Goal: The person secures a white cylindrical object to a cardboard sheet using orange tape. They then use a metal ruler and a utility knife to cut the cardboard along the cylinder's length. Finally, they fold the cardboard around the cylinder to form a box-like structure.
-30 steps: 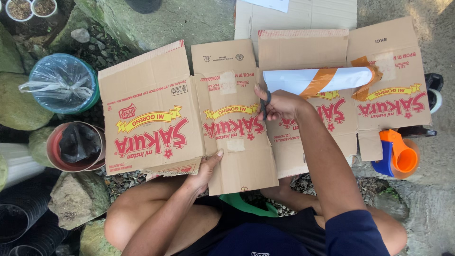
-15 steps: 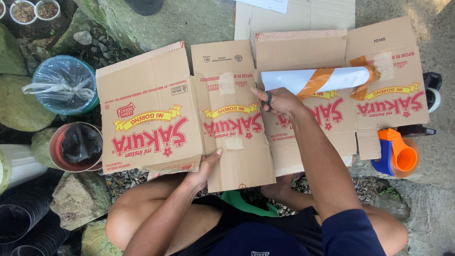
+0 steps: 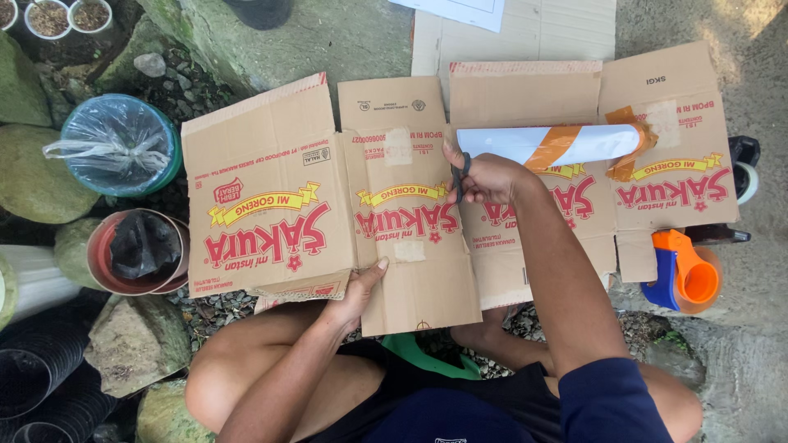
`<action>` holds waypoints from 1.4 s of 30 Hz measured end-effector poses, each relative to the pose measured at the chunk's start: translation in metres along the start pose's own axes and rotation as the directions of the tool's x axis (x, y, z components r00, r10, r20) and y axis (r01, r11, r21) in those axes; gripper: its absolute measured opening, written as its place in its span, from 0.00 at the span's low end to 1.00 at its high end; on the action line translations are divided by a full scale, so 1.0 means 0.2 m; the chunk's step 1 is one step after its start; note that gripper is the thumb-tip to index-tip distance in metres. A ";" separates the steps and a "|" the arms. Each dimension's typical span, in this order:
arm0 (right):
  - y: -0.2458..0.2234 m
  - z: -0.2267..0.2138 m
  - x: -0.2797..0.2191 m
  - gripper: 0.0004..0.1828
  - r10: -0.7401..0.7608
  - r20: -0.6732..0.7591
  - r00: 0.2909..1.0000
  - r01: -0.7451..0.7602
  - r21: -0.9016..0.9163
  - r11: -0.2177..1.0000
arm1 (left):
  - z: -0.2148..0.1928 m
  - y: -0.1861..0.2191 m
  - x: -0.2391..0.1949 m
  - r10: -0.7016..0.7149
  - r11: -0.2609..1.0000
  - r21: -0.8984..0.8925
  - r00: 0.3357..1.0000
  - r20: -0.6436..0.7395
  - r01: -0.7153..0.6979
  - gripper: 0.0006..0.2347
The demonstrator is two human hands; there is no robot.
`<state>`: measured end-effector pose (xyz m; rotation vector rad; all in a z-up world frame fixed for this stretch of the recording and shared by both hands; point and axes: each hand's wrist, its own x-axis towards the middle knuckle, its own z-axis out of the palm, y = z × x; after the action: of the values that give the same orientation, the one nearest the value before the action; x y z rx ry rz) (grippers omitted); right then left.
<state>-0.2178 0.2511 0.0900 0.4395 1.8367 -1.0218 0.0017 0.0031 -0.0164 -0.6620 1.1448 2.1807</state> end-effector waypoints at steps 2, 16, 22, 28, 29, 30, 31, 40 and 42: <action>0.00 0.00 0.01 0.48 0.039 -0.003 0.999 -0.039 -0.027 0.999 | 0.00 0.00 -0.02 -0.029 0.999 -0.013 1.000 0.006 0.029 0.23; 0.04 -0.03 0.01 0.48 0.050 0.026 0.998 -0.049 -0.013 0.999 | 0.01 0.01 -0.03 -0.009 1.000 -0.019 0.998 0.059 0.010 0.23; -0.05 -0.02 0.05 0.47 0.033 -0.095 0.995 -0.034 -0.009 0.999 | -0.01 0.01 -0.01 -0.009 1.000 0.002 0.995 0.100 0.009 0.24; -0.06 0.03 -0.02 0.40 -0.032 -0.225 0.974 0.039 0.027 0.999 | -0.01 0.00 0.02 0.015 1.000 0.025 0.999 0.044 -0.016 0.24; -0.05 0.03 -0.03 0.39 -0.024 -0.237 0.971 0.030 0.021 0.999 | 0.00 0.00 0.02 0.026 0.999 0.020 0.999 0.034 -0.026 0.24; -0.04 0.04 -0.04 0.38 -0.016 -0.249 0.968 0.020 0.015 1.000 | 0.00 -0.01 0.01 0.036 0.999 0.014 0.999 0.024 -0.036 0.24; -0.05 0.04 -0.04 0.37 -0.012 -0.260 0.965 0.015 0.008 1.000 | 0.00 0.00 0.00 0.022 1.000 -0.002 0.999 0.032 -0.022 0.25; -0.03 -0.03 0.00 0.50 -0.002 0.014 1.000 0.001 0.054 0.999 | 0.02 0.00 -0.02 -0.021 1.000 -0.020 0.999 0.030 0.022 0.24; -0.05 -0.04 0.03 0.49 -0.012 0.015 1.000 0.011 0.063 0.998 | 0.01 0.02 -0.02 -0.021 0.999 -0.033 0.998 0.055 0.023 0.24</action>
<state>-0.2319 0.2498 0.0915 0.4576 1.7992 -1.0905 0.0012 0.0026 -0.0111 -0.6223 1.0696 2.1906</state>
